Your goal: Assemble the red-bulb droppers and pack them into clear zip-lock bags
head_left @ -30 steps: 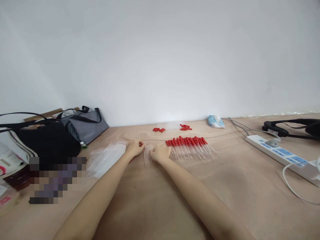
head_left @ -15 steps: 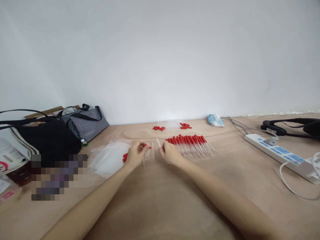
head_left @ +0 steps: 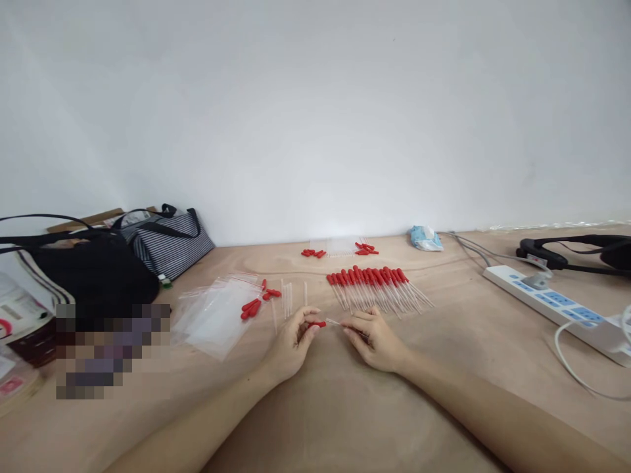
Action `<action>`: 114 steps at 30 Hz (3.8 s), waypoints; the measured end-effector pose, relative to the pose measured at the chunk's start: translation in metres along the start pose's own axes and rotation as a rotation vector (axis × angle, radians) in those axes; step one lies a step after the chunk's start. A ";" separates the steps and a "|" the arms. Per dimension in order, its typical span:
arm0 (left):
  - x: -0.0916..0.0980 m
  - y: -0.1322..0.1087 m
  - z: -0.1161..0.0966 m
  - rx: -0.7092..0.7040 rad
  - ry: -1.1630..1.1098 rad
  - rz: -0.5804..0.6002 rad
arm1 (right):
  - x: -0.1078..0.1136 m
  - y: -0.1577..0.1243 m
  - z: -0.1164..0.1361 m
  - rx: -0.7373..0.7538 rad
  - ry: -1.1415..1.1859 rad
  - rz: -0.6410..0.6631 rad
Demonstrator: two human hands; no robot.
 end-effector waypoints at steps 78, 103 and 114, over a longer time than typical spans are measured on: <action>0.097 0.067 -0.005 -0.176 0.717 -0.290 | -0.073 0.108 -0.043 -0.677 -0.344 0.137; 0.000 0.006 0.007 0.119 -0.294 0.177 | -0.005 0.003 0.002 0.041 -0.112 -0.019; -0.007 0.004 -0.004 -0.020 -0.054 0.140 | -0.005 0.003 0.010 0.157 -0.076 -0.037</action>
Point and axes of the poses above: each hand's wrist, its own y-axis towards the middle knuckle, its own x-axis out of the back of the hand, z = x × y, the point moved 9 cm from there along y, towards the middle knuckle, and after that the axes turned 15 degrees about x, right-handed, at the moved point
